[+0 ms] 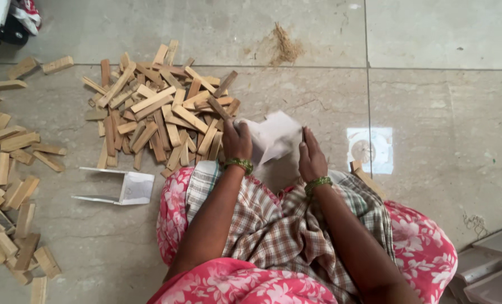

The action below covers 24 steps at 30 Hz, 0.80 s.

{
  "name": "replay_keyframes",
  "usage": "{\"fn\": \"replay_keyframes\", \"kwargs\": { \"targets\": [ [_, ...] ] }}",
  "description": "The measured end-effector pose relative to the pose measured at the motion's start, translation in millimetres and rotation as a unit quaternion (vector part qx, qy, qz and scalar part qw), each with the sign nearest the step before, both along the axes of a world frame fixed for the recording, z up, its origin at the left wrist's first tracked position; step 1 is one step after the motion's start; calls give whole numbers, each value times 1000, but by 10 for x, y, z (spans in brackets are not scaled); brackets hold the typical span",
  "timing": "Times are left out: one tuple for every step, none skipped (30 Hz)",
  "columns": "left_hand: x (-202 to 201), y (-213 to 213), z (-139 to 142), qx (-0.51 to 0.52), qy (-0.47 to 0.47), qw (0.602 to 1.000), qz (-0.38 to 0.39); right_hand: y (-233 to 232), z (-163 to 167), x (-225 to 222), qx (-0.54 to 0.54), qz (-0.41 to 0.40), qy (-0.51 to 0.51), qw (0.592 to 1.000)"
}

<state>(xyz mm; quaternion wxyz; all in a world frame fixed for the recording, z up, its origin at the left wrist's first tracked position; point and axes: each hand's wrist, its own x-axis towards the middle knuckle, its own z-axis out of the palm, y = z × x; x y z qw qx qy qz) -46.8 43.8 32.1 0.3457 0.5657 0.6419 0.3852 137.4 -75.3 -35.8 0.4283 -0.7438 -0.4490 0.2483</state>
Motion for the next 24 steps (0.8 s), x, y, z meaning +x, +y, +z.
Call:
{"fn": "replay_keyframes", "kwargs": {
  "targets": [
    [-18, -16, -72, -35, -40, 999, 10, -15, 0, -19, 22, -4, 6, 1000],
    [-22, -6, -142, -65, -81, 994, 21, -30, 35, -50, 40, 6, -13, 999],
    [-19, 3, -203, -91, -108, 990, 25, -35, 106, -83, 63, 17, -34, 997],
    [-14, 24, -250, -67, -51, 996, -19, -25, 204, -111, 88, 27, -57, 994],
    [19, 56, -261, -19, 30, 997, -76, -33, 321, -155, 106, 52, -49, 992],
    [31, 62, -270, 43, 117, 984, -127, -65, 445, -214, 122, 79, -40, 989],
    [35, 65, -279, 58, 151, 977, -142, -93, 571, -270, 135, 107, -29, 985],
    [45, 64, -288, 68, 181, 968, -158, -105, 692, -310, 124, 132, -78, 980],
    [53, 50, -286, 44, 183, 968, -165, -115, 798, -345, 112, 155, -125, 974],
    [63, 45, -265, -34, 101, 986, -125, -127, 886, -377, 98, 178, -172, 964],
    [72, 54, -242, -113, 19, 990, -84, -112, 950, -398, 11, 156, -189, 969],
    [79, 51, -221, -192, -62, 979, -40, -86, 993, -404, -77, 132, -204, 967],
    [91, 42, -205, -197, -68, 977, -35, -69, 1017, -404, -163, 107, -219, 956],
    [102, 45, -194, -199, -76, 977, -29, -54, 1023, -392, -135, 105, -242, 955],
    [111, 57, -189, -198, -84, 976, -24, -40, 1015, -377, -106, 102, -264, 953],
    [119, 64, -195, -159, -42, 985, -56, -35, 997, -360, -77, 99, -287, 950],
    [117, 61, -212, -120, -1, 989, -86, -38, 977, -339, 6, 119, -233, 965],
    [116, 63, -236, -81, 41, 989, -114, -53, 956, -326, 87, 138, -174, 971],
    [113, 60, -266, -49, 88, 986, -133, -70, 937, -320, 167, 156, -113, 967],
    [107, 61, -293, -19, 134, 979, -152, -90, 923, -328, 109, 143, 16, 984],
    [104, 51, -319, 11, 180, 969, -170, -109, 917, -341, 46, 128, 145, 980],
    [100, 37, -338, -64, 102, 985, -126, -126, 918, -360, -18, 111, 271, 956],
    [101, 49, -329, -138, 23, 987, -79, -124, 924, -379, 46, 110, 51, 992],
    [103, 55, -315, -208, -56, 976, -29, -118, 937, -386, 108, 106, -173, 973]
  ]
}}
